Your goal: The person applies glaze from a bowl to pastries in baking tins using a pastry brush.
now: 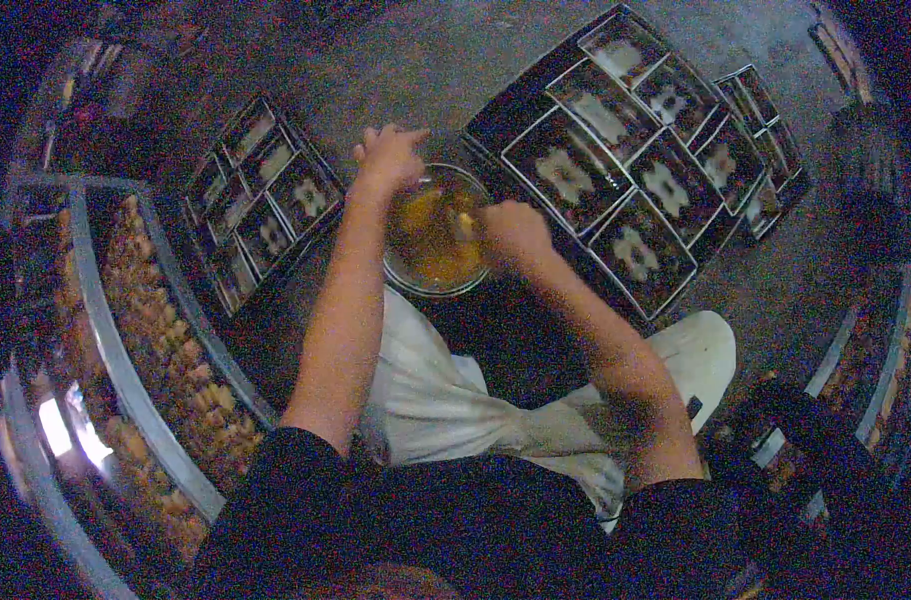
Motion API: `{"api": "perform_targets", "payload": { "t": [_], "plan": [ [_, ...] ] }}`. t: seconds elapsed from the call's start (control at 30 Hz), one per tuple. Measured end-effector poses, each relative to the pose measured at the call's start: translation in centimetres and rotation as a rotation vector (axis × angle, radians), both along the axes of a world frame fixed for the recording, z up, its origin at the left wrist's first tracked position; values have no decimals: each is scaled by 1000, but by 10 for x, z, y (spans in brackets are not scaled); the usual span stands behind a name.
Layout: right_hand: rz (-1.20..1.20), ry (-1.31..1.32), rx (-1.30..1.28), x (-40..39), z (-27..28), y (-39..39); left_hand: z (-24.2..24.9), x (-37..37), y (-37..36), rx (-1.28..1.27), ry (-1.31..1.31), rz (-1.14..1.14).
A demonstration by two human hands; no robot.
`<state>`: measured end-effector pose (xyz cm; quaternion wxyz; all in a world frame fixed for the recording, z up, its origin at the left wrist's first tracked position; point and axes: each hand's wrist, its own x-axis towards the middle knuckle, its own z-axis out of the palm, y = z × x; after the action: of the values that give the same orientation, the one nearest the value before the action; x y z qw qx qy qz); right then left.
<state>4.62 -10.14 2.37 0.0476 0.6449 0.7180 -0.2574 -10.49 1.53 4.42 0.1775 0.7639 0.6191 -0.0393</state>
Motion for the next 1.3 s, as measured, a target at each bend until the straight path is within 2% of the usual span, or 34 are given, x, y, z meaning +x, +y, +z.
{"api": "perform_targets", "payload": {
  "t": [0.17, 0.37, 0.43, 0.53, 0.67, 0.77, 0.87, 0.9, 1.0, 1.07, 1.2, 1.3],
  "plan": [
    [14, -60, -28, -48, -77, 4, 16, 4, -2, -95, 62, -9],
    [-90, -35, -56, -54, -89, 0, 6, 11, -3, -101, 5, -37],
    [-187, -5, -67, -41, -71, 0, 2, 15, 1, -95, -4, -47],
    [-271, 94, -67, -14, -50, -9, -2, 19, 5, -87, 12, -45],
    [-370, 364, 9, 19, -47, -31, 0, 30, 9, -105, -13, -52],
    [-475, 504, -67, 34, -70, -50, -8, 39, 11, -77, -30, -65],
    [-463, 504, 3, 46, -108, -72, -11, 49, 11, -58, -48, -72],
    [-493, 531, -66, 47, -98, -74, -11, 52, 10, -60, -51, -74],
    [-525, 591, -50, 47, -80, -76, -8, 59, 10, -44, -46, -113],
    [-592, 718, -112, 58, -65, -78, -12, 66, 15, 24, -83, -98],
    [-770, 945, -113, 86, -9, -88, -42, 73, 34, 184, -252, -111],
    [-990, 999, -54, 130, 14, -100, -19, 87, 20, 160, -245, -81]
  ]
}}
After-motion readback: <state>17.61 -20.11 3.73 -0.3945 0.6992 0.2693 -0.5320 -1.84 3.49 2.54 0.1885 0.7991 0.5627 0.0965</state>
